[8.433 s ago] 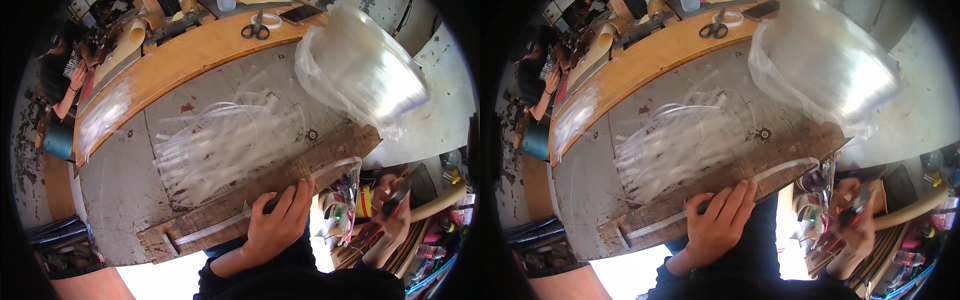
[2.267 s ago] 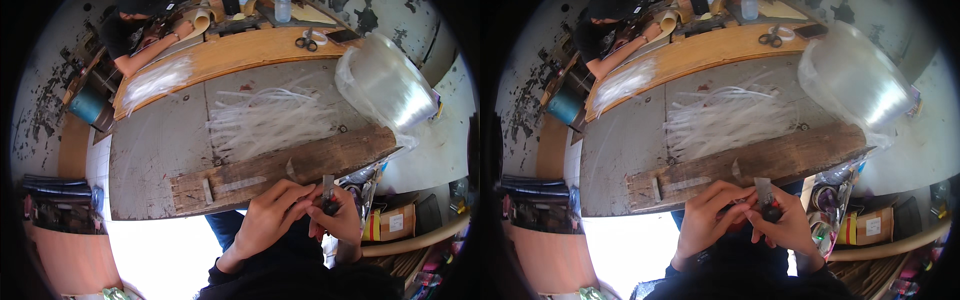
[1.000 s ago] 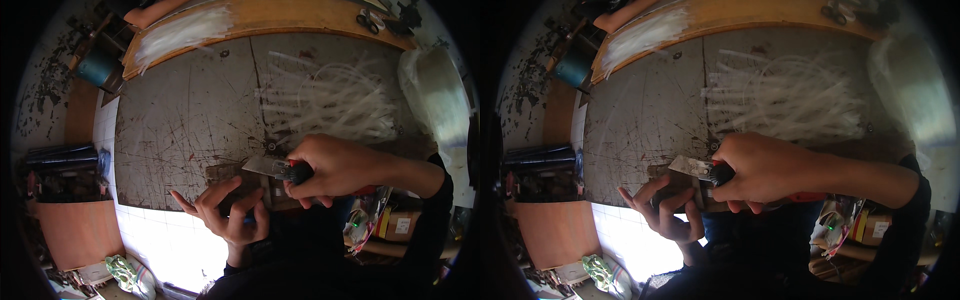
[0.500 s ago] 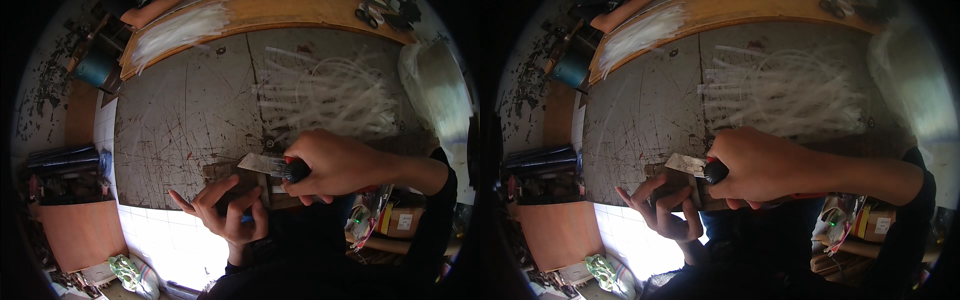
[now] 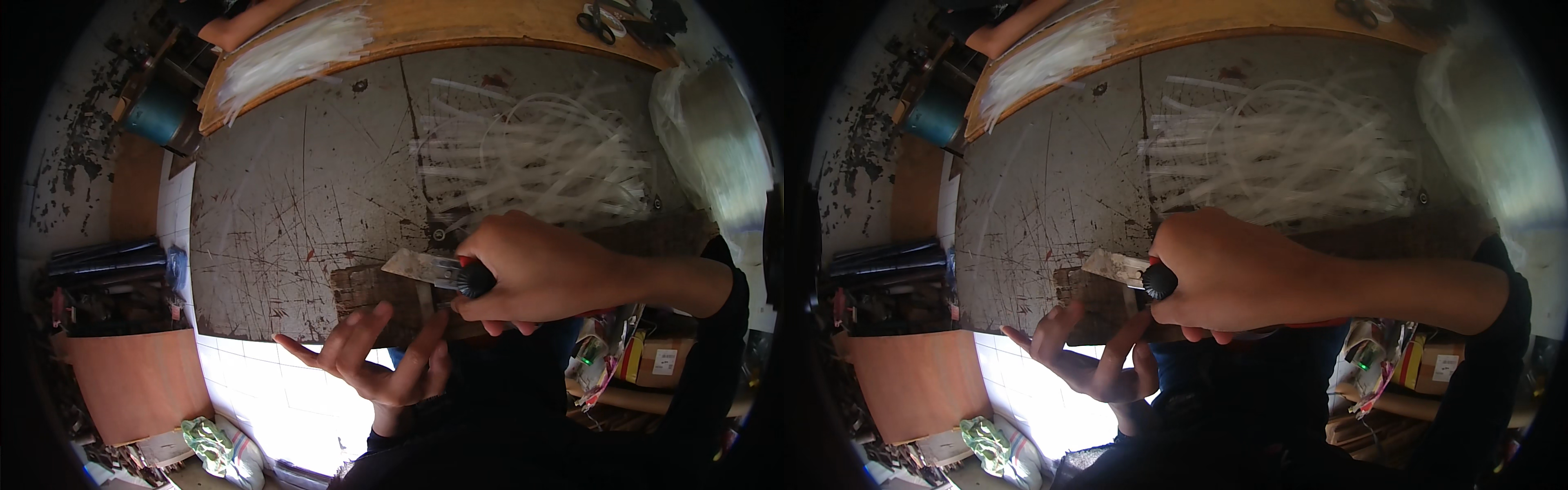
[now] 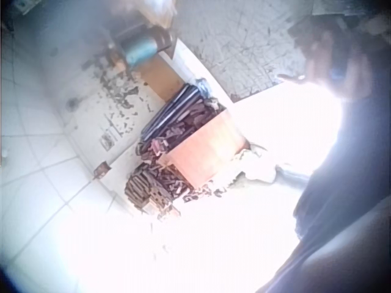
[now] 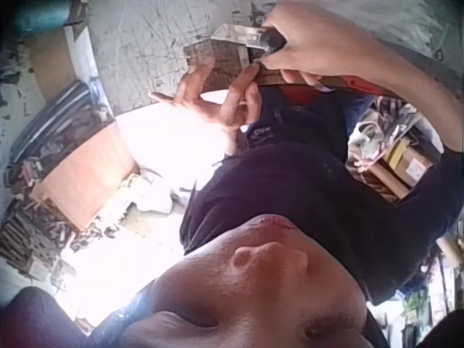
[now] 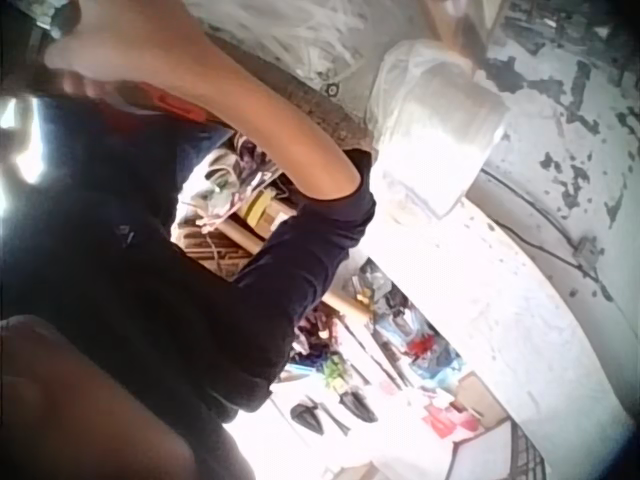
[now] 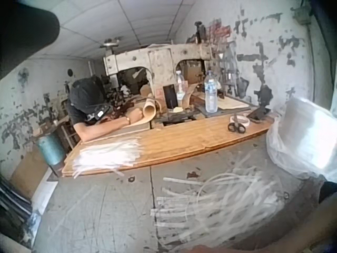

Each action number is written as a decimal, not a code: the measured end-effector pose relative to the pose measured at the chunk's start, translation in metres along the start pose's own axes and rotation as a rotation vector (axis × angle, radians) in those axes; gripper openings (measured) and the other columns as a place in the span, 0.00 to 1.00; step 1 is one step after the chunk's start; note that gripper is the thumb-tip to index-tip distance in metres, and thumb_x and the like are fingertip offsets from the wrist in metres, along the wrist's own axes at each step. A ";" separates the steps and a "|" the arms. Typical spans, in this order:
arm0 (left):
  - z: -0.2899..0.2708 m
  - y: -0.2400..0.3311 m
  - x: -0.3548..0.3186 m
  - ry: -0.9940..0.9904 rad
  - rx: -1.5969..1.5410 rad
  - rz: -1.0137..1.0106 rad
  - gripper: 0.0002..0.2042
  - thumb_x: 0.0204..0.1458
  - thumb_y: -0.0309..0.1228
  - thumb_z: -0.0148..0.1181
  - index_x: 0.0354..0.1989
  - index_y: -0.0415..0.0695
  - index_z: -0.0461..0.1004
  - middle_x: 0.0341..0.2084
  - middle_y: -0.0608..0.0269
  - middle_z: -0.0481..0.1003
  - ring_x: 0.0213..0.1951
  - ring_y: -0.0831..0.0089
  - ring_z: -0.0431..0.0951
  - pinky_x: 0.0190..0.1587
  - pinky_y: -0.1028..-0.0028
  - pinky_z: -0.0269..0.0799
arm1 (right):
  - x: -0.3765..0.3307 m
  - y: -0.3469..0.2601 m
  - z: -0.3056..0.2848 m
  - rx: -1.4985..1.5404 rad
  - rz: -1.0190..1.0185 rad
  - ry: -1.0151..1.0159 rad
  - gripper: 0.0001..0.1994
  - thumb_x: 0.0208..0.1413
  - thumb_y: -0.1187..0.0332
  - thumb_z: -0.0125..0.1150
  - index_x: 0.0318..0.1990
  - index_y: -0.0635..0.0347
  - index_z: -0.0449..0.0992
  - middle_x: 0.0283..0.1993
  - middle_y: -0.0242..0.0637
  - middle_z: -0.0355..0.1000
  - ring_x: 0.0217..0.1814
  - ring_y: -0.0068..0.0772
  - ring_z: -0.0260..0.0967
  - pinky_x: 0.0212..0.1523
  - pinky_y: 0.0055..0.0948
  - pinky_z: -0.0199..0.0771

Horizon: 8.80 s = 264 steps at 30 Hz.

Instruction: The person measures and cuts plastic strips along a wooden guide using a utility knife.

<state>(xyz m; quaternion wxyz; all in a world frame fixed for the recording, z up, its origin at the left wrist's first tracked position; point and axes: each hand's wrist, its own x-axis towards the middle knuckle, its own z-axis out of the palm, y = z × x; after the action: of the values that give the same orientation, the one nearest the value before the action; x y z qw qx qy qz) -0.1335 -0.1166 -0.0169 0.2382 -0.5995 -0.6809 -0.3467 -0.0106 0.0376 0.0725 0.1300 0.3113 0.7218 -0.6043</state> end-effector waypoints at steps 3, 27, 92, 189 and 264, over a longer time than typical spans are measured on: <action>0.002 0.007 0.001 -0.029 0.057 -0.026 0.03 0.34 0.41 0.59 0.20 0.69 0.75 0.39 0.74 0.68 0.50 0.68 0.63 0.62 0.40 0.30 | -0.002 -0.002 0.000 -0.046 0.017 0.004 0.11 0.49 0.68 0.56 0.20 0.67 0.71 0.16 0.33 0.71 0.14 0.21 0.68 0.15 0.19 0.67; -0.001 0.010 0.006 -0.054 0.356 0.217 0.07 0.43 0.29 0.58 0.24 0.62 0.72 0.43 0.80 0.69 0.59 0.64 0.58 0.64 0.41 0.29 | -0.200 0.131 -0.072 0.003 0.261 0.647 0.05 0.41 0.78 0.63 0.24 0.65 0.70 0.16 0.35 0.69 0.11 0.16 0.59 0.13 0.17 0.57; 0.072 0.168 0.040 -0.349 -0.328 0.595 0.14 0.46 0.29 0.55 0.43 0.50 0.76 0.41 0.76 0.72 0.37 0.86 0.72 0.48 0.74 0.58 | -0.173 0.147 0.067 -0.403 0.172 0.967 0.17 0.52 0.65 0.56 0.37 0.69 0.59 0.20 0.46 0.68 0.11 0.44 0.64 0.10 0.36 0.64; 0.026 0.125 0.014 -0.183 -0.660 0.273 0.13 0.38 0.22 0.63 0.34 0.48 0.70 0.36 0.66 0.74 0.35 0.71 0.72 0.48 0.63 0.59 | -0.109 0.131 0.091 0.568 -0.494 1.337 0.08 0.44 0.82 0.62 0.32 0.65 0.70 0.31 0.35 0.71 0.16 0.15 0.63 0.15 0.15 0.60; -0.007 0.076 -0.036 -0.508 -0.452 0.092 0.07 0.41 0.35 0.63 0.31 0.56 0.78 0.38 0.76 0.72 0.49 0.77 0.67 0.60 0.43 0.30 | -0.115 0.525 0.077 0.584 0.201 1.984 0.09 0.50 0.69 0.60 0.36 0.65 0.75 0.26 0.29 0.73 0.18 0.17 0.64 0.18 0.18 0.62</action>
<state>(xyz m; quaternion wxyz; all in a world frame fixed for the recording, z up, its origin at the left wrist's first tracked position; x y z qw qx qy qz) -0.0534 -0.1422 -0.0253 -0.0627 -0.7343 -0.5968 -0.3173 0.3825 -0.0301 -0.2962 -0.5531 0.7467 0.3008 -0.2146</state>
